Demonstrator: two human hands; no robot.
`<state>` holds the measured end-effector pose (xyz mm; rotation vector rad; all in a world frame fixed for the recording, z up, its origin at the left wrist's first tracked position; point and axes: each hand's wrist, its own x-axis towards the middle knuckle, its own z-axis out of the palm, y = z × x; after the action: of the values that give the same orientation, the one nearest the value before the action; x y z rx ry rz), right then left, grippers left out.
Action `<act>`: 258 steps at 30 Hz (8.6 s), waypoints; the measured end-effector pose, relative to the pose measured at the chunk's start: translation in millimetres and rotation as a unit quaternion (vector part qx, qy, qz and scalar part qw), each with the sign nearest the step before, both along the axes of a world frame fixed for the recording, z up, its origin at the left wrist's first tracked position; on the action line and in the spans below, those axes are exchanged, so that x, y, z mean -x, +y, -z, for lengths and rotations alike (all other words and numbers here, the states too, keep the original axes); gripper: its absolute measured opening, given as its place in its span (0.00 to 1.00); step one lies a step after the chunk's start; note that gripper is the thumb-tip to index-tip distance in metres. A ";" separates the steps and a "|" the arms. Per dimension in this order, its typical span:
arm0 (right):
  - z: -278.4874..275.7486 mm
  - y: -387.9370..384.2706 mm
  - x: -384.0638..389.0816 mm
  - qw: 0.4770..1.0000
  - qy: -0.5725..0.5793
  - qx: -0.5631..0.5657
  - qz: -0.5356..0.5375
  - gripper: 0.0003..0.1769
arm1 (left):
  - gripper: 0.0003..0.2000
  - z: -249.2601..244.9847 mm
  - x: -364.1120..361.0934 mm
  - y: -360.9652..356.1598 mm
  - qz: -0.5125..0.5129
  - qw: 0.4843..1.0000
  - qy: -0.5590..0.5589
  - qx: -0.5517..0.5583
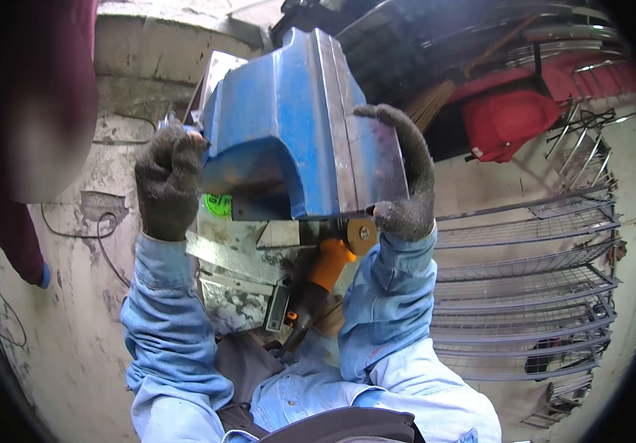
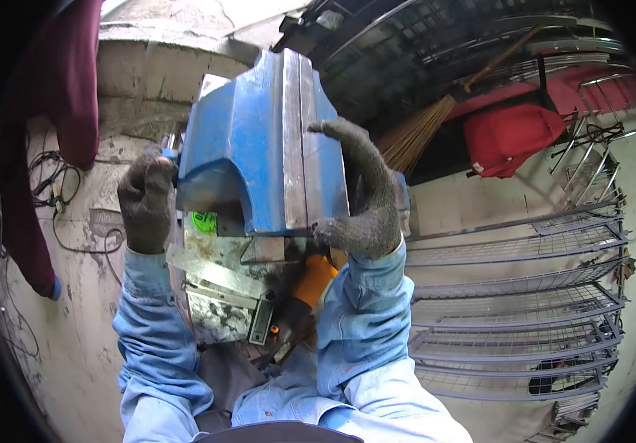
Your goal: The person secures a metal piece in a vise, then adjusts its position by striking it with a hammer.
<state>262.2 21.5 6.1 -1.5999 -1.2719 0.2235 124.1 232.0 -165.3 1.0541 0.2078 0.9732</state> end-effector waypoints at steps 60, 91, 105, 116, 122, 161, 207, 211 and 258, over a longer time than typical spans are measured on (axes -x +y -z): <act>2.4 -1.6 -3.6 1.000 -0.024 -0.008 -0.012 0.61 | 0.10 -9.4 -0.5 1.7 -0.054 0.996 0.046 -0.062; 7.9 -2.7 -6.6 0.993 0.058 -0.068 -0.071 0.57 | 0.11 -12.8 3.1 13.1 -0.016 0.994 0.082 -0.071; 1.1 -1.4 -3.5 1.000 0.007 -0.007 -0.010 0.61 | 0.11 -2.2 3.7 15.9 -0.024 0.984 0.028 -0.173; 0.1 1.6 4.1 0.999 0.030 -0.005 0.015 0.60 | 0.10 -12.5 7.4 13.0 -0.012 0.984 0.071 -0.163; 1.1 1.9 3.7 0.999 0.030 -0.015 0.010 0.60 | 0.09 -13.2 6.1 16.2 -0.038 0.972 0.086 -0.215; 4.4 1.9 1.2 0.999 -0.005 -0.027 0.020 0.59 | 0.11 -17.2 6.3 16.2 -0.030 0.974 0.088 -0.205; -1.5 1.7 -0.9 1.000 -0.018 0.001 0.004 0.60 | 0.11 -104.5 79.6 -15.9 0.088 0.972 0.101 -0.195; 0.6 -1.6 0.3 1.000 0.026 -0.011 -0.002 0.60 | 0.10 -97.8 76.1 -22.9 0.102 0.988 0.059 -0.099; 5.8 6.2 12.7 0.999 0.018 -0.031 0.029 0.63 | 0.12 -71.5 86.7 -20.0 0.033 0.956 0.066 -0.284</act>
<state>249.4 27.7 0.3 -1.5701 -1.1931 0.1744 37.4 212.0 -93.8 1.6459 -0.0054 0.9232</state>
